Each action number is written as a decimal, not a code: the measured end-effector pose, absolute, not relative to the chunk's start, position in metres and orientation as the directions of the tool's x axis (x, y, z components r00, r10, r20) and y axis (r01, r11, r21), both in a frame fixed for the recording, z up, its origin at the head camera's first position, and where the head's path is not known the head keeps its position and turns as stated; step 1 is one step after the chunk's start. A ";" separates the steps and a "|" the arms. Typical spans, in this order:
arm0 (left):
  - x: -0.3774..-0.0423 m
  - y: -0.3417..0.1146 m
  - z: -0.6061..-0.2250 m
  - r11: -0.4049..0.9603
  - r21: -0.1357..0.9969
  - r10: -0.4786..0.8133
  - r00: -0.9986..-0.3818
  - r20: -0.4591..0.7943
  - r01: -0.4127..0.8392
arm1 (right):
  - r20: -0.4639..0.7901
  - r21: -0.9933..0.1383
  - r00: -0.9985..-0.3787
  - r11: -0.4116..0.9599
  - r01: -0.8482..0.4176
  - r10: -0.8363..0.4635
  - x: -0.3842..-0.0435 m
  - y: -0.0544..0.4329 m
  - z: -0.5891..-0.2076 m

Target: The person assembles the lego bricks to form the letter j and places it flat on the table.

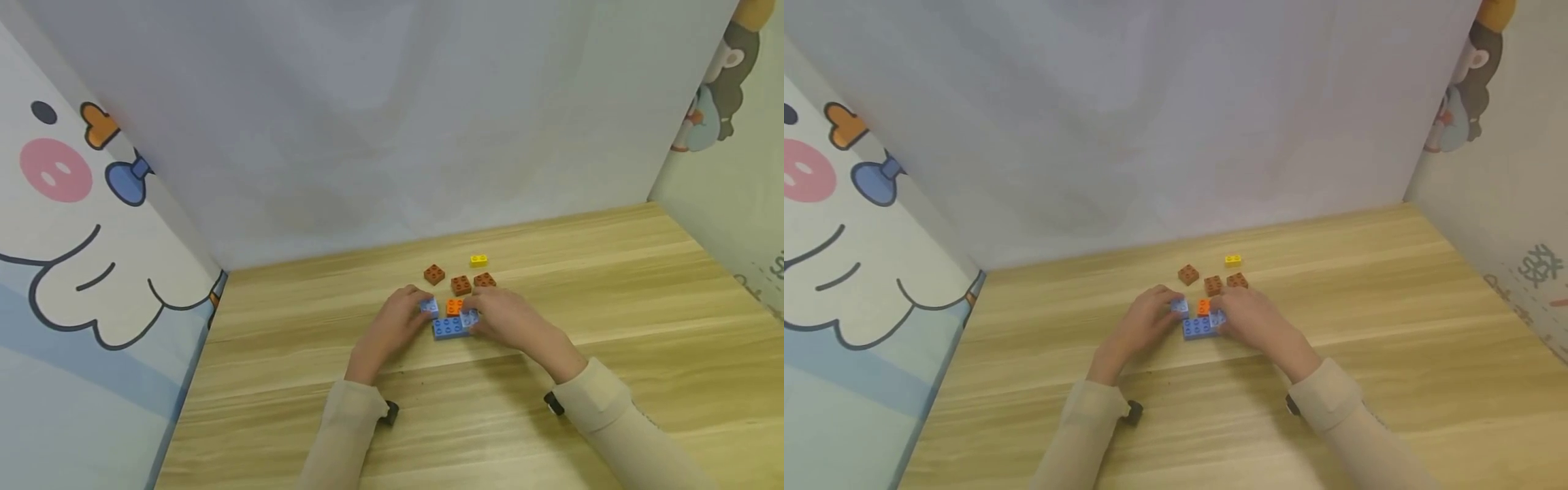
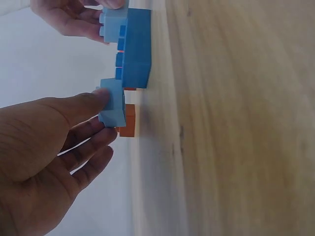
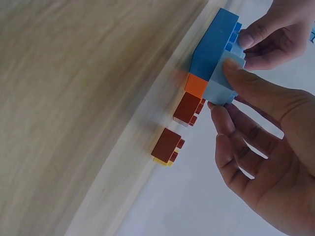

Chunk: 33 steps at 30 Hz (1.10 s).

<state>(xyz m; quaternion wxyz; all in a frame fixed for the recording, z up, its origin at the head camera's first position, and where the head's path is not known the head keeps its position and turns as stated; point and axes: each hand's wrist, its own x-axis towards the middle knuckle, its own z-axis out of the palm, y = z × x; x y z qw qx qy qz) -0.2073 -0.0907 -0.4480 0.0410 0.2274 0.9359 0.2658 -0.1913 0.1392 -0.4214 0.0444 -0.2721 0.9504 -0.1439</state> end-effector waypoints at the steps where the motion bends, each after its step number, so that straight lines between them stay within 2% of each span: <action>1: -0.206 -0.091 -0.447 0.752 0.520 0.448 -0.893 0.047 0.405 | -0.005 -0.300 -0.849 0.810 -0.503 -0.529 -0.192 0.139 -0.422; 23: -0.188 -0.095 -0.438 0.698 0.527 0.538 -0.841 0.062 0.485 | -0.015 -0.311 -0.851 0.811 -0.495 -0.525 -0.192 0.139 -0.421; 33: -0.184 -0.094 -0.433 0.709 0.527 0.533 -0.845 0.035 0.469 | -0.020 -0.317 -0.849 0.808 -0.496 -0.529 -0.191 0.140 -0.419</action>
